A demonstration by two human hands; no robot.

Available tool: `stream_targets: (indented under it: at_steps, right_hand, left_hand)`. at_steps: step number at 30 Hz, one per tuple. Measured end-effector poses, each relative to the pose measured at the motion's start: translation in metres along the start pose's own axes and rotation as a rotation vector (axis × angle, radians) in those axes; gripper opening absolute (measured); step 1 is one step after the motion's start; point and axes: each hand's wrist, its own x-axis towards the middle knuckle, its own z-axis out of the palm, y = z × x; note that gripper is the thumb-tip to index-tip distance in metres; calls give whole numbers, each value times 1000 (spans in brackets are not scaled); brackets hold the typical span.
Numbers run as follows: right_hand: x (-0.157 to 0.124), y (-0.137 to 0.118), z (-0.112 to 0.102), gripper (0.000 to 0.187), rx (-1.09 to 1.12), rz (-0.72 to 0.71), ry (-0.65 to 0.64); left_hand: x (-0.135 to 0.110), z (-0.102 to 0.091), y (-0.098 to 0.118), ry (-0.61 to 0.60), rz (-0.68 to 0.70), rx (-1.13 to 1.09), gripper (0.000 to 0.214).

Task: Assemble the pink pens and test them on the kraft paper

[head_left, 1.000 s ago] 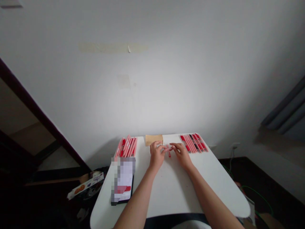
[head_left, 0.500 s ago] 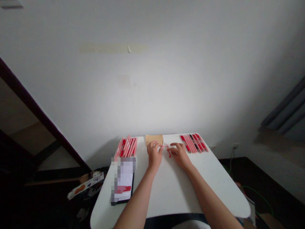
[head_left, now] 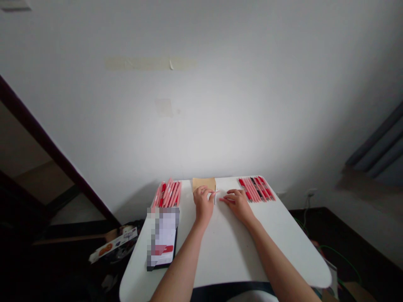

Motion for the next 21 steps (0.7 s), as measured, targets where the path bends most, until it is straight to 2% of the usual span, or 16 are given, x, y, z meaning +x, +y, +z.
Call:
stream_targets:
  at_steps: [13, 21]
  right_hand:
    - [3, 2, 0, 20, 23, 17, 4]
    - [4, 2, -4, 25, 68, 5, 81]
  left_hand:
    - [2, -1, -3, -3, -15, 11, 6]
    - [2, -2, -3, -16, -21, 22, 7]
